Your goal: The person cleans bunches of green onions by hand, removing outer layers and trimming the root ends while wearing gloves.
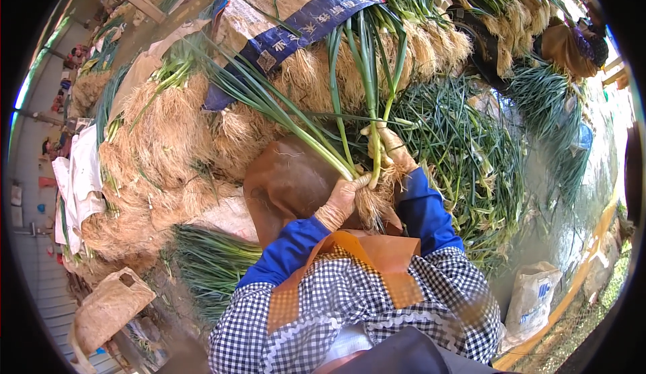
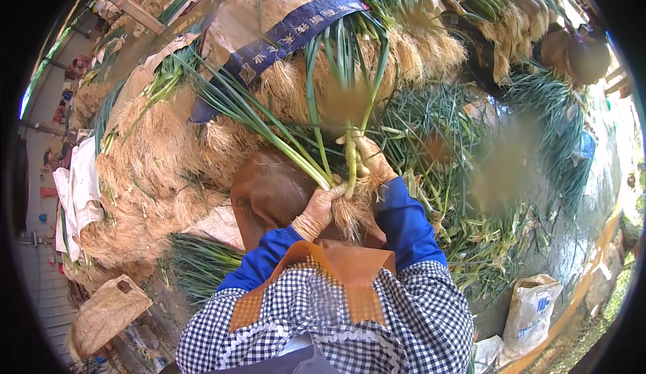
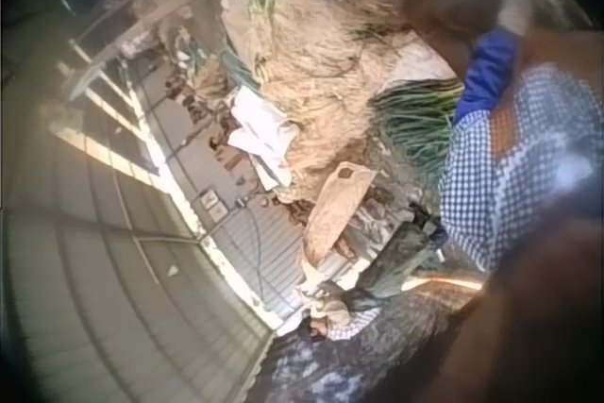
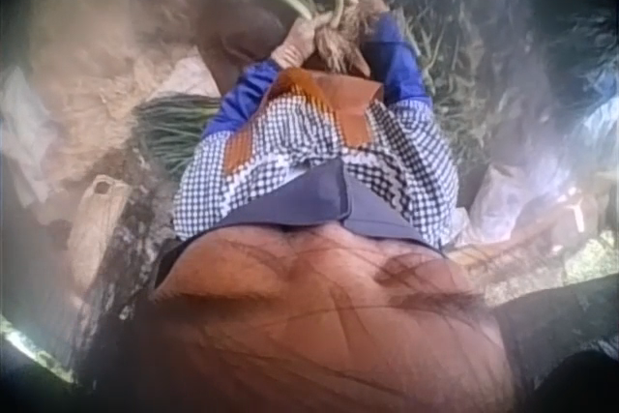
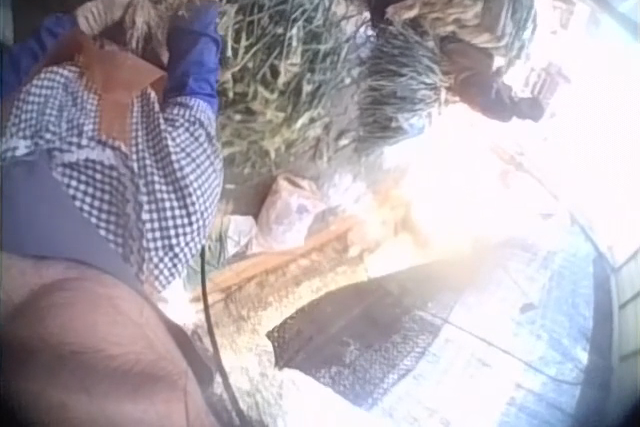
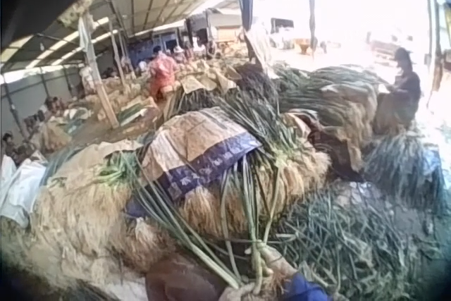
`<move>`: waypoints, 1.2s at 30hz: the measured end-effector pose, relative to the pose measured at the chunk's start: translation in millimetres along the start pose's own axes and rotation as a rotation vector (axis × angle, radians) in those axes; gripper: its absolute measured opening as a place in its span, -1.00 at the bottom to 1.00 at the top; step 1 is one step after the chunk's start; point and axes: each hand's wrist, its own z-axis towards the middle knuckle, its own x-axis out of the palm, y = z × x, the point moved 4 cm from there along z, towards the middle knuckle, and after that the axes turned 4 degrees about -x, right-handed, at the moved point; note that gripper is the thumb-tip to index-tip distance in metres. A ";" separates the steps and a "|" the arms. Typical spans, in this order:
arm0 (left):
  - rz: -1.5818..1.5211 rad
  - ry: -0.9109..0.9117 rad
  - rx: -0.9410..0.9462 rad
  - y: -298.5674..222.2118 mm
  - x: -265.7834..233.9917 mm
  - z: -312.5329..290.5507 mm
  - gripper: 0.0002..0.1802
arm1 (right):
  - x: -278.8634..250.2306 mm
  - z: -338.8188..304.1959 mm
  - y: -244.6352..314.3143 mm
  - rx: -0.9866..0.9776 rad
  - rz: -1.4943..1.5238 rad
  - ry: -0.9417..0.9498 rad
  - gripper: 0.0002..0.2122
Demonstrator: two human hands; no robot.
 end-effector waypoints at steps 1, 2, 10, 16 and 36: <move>0.091 0.047 0.013 -2.7 8.2 -3.8 -0.73 | 2.3 2.3 0.8 -0.035 -0.027 -0.074 -0.60; 0.182 0.095 0.026 -6.5 18.4 -9.6 -0.70 | 2.9 3.2 2.8 -0.071 -0.055 -0.147 -0.61; 0.157 -0.052 0.166 10.0 -0.6 -6.0 -0.64 | 3.8 -24.5 -10.2 0.013 0.127 -0.333 -0.78; -0.063 -0.080 0.263 2.5 -3.9 10.9 -0.65 | 10.9 -118.4 21.1 0.180 -0.359 -0.139 -0.81; 0.254 -0.039 0.304 -10.3 15.8 17.9 -0.70 | -12.3 -60.1 3.6 -0.165 -0.778 -0.056 -0.86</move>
